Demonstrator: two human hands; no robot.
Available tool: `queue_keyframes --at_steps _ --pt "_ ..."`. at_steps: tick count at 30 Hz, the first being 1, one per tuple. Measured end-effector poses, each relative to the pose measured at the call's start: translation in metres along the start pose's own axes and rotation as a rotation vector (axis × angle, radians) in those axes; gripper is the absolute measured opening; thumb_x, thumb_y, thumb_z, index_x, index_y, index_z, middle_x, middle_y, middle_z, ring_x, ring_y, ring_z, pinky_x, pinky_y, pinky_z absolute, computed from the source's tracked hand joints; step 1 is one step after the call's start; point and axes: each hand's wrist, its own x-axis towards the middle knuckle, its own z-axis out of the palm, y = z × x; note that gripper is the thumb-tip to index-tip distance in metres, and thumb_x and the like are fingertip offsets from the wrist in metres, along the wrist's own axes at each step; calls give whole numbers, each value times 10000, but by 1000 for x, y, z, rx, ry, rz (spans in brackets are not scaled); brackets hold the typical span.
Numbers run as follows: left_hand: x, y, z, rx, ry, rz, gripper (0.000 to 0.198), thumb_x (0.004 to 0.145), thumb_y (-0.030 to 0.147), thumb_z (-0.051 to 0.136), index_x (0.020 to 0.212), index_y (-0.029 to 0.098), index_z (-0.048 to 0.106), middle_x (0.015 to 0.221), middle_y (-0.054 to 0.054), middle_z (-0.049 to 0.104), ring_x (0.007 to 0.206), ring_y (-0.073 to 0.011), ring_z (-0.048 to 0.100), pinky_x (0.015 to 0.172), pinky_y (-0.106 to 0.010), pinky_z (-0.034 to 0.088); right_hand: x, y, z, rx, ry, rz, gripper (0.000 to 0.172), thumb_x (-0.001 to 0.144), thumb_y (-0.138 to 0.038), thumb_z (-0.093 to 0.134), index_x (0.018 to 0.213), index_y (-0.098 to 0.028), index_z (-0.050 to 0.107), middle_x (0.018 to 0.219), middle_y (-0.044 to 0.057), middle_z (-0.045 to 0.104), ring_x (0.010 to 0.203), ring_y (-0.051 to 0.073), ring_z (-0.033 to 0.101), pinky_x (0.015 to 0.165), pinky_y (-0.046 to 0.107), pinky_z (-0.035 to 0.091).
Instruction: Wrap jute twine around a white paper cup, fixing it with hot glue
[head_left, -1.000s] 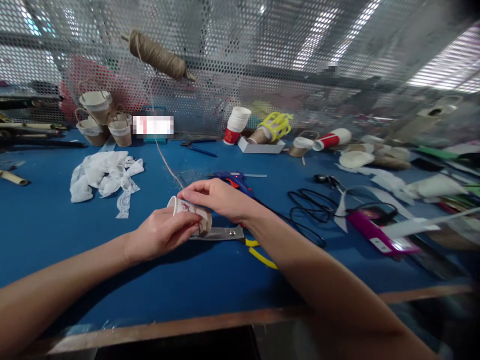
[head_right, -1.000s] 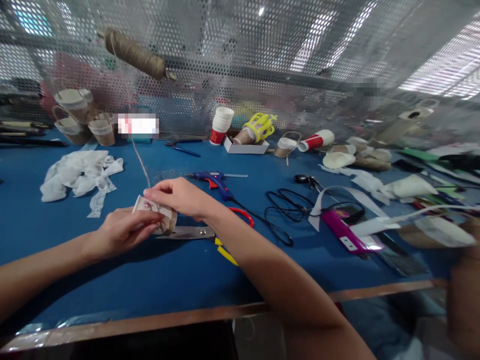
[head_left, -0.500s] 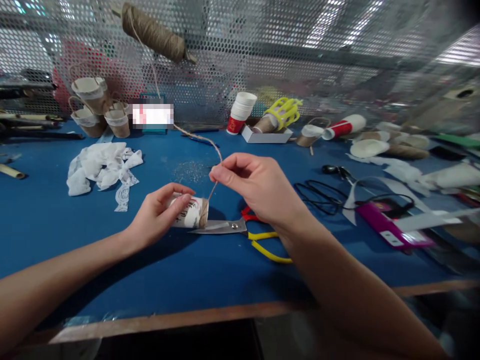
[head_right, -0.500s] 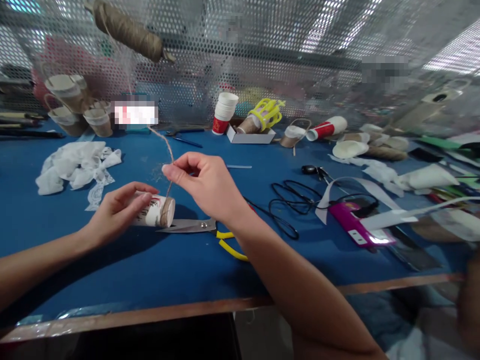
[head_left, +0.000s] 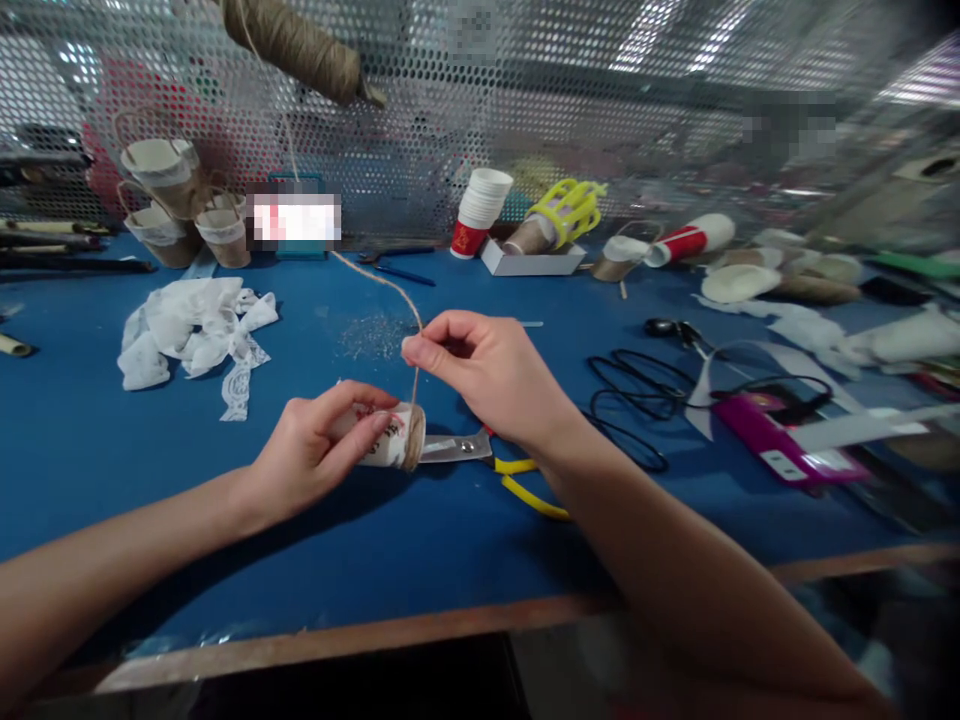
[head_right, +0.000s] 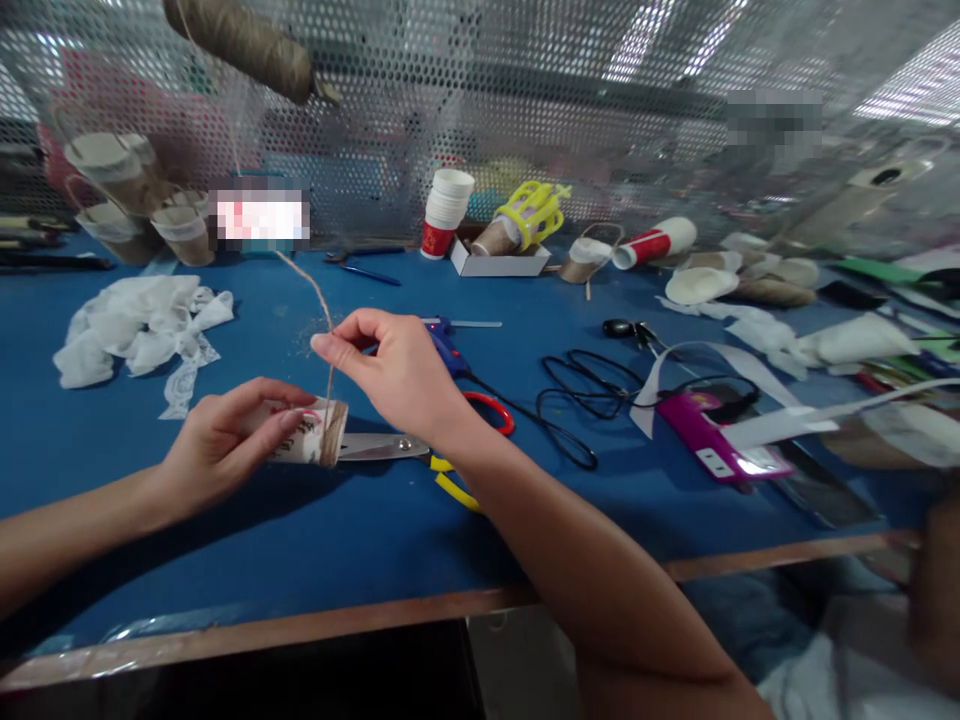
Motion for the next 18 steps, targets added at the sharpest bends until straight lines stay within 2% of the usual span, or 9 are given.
queue_keyframes --at_steps 5,8,12,18 --pt "-2 1 -2 -11 22 154 106 803 150 502 871 147 583 772 -35 684 627 -82 611 569 -159 468 0 6 0 -22 -34 34 236 755 -345 548 654 -134 575 610 -16 541 547 77 422 513 211 342" --pt "-3 4 -3 -21 43 214 98 795 130 507 858 154 577 734 -27 678 593 -73 596 548 -156 466 -1 8 0 -29 -60 64 239 750 -352 553 661 -133 590 618 -9 562 551 81 433 522 217 346" --pt "-4 7 -4 -19 73 236 107 791 117 502 860 157 574 702 -22 674 538 -65 573 487 -152 447 -4 12 0 -16 -83 97 255 736 -382 564 671 -139 600 632 -2 581 562 89 446 534 225 353" --pt "-5 7 -3 -19 52 243 125 785 114 504 870 171 574 695 -13 677 517 -68 573 439 -153 435 -6 14 -1 -14 -89 112 254 745 -386 550 678 -147 604 631 -5 582 561 91 446 530 226 351"
